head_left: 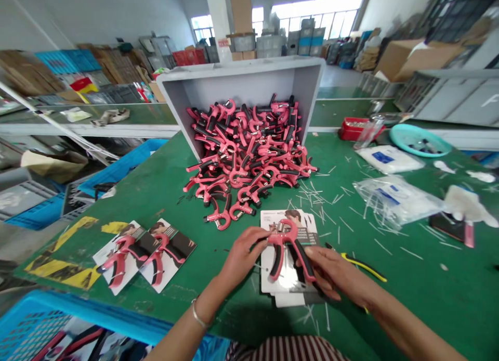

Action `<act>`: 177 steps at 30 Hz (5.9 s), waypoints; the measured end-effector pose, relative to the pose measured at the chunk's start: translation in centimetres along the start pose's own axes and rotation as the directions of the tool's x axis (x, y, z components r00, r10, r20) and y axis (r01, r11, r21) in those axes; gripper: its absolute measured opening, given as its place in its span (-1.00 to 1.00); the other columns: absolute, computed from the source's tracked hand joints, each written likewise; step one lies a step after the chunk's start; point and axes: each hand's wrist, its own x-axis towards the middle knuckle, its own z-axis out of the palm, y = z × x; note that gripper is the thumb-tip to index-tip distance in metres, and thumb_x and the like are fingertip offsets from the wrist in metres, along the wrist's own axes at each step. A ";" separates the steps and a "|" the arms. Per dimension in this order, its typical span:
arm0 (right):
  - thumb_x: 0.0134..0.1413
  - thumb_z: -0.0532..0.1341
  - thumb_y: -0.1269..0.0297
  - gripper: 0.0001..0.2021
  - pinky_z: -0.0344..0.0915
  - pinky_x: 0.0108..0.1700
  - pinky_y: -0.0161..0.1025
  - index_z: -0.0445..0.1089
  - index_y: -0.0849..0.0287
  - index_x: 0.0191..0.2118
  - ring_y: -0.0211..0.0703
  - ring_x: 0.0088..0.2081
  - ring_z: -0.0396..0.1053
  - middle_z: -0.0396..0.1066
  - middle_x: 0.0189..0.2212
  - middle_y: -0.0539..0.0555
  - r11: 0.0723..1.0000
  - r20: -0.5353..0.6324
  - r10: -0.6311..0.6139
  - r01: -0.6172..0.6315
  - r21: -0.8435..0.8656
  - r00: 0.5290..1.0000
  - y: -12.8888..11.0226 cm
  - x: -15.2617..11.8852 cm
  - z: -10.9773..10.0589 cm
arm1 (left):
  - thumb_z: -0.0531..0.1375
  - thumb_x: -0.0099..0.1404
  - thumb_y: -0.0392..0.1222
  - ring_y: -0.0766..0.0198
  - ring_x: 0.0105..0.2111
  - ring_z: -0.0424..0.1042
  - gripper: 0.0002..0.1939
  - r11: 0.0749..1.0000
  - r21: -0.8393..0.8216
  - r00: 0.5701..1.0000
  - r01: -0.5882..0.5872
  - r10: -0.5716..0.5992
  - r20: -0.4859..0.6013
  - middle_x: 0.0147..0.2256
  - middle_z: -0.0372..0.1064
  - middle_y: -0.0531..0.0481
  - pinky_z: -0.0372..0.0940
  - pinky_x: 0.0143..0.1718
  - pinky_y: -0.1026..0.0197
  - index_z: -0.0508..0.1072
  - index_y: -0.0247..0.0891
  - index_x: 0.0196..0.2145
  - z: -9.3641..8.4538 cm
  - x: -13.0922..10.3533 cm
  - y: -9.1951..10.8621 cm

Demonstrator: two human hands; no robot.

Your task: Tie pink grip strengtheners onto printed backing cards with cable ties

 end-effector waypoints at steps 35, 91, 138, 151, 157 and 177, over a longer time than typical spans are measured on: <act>0.26 0.19 0.24 -0.87 0.01 0.23 0.06 0.51 -0.01 -0.26 0.02 0.21 0.14 0.27 0.18 -0.01 0.650 -0.077 -0.596 0.424 -0.630 0.799 -0.4 2.4 1.9 | 0.24 0.31 -0.27 0.15 -0.11 0.41 -0.84 0.994 0.085 0.997 0.062 -0.065 0.030 -0.20 0.57 0.04 0.17 0.03 0.04 0.62 -0.09 -0.21 3.3 2.6 1.4; 0.22 0.15 0.40 -0.85 0.22 -0.20 0.02 0.44 0.18 -0.35 0.10 -0.30 0.28 0.43 -0.42 0.20 -0.013 0.245 -0.565 0.288 -0.957 0.788 -1.3 1.3 6.5 | 0.13 0.36 -0.22 0.16 -0.20 0.41 -0.86 0.935 0.287 0.976 0.206 -0.216 0.004 -0.25 0.40 -0.07 0.33 -0.12 0.11 0.47 -0.22 -0.18 -0.1 -5.3 4.0; 0.28 0.19 0.24 -0.88 0.21 -0.10 -0.13 0.40 0.15 -0.26 -0.07 -0.20 0.26 0.44 -0.32 0.06 0.364 0.188 -0.639 0.509 -0.780 0.746 -1.5 1.6 3.9 | 0.21 0.32 -0.24 0.27 -0.29 0.43 -0.89 0.971 -0.081 0.974 0.224 -0.220 0.059 -0.36 0.47 0.02 0.26 -0.21 0.27 0.54 -0.23 -0.34 0.6 -3.1 3.3; 0.23 0.22 0.35 -0.97 0.16 -0.03 -0.11 0.39 0.15 -0.26 -0.08 -0.16 0.25 0.42 -0.26 0.05 0.439 0.177 -0.638 0.544 -0.715 0.749 -2.2 0.9 3.7 | 0.23 0.28 -0.26 0.21 -0.25 0.40 -0.97 0.982 -0.071 0.984 0.176 -0.178 -0.011 -0.31 0.41 -0.01 0.29 -0.16 0.17 0.43 -0.24 -0.33 1.5 -3.5 4.6; 0.31 0.15 0.34 -0.90 0.16 0.05 -0.10 0.41 0.10 -0.23 -0.10 -0.08 0.26 0.46 -0.24 0.03 0.578 0.218 -0.616 0.622 -0.529 0.757 -1.8 1.8 4.7 | 0.23 0.28 -0.29 0.04 0.10 0.28 -0.75 0.961 0.264 0.980 0.082 -0.031 -0.194 0.05 0.34 -0.17 0.17 0.16 -0.12 0.38 -0.20 -0.08 3.9 -5.3 1.5; 0.09 0.16 0.02 -0.50 0.39 -0.08 0.09 0.44 0.27 0.04 0.15 -0.20 0.43 0.47 -0.13 0.33 0.655 -0.307 -0.294 -0.043 -0.754 0.905 7.4 -3.2 -9.6 | 0.09 0.40 -0.26 0.13 -0.10 0.39 -0.80 0.937 0.302 0.971 -0.173 0.110 0.215 -0.18 0.49 -0.10 0.21 0.01 0.01 0.53 -0.16 -0.20 1.0 -0.4 3.9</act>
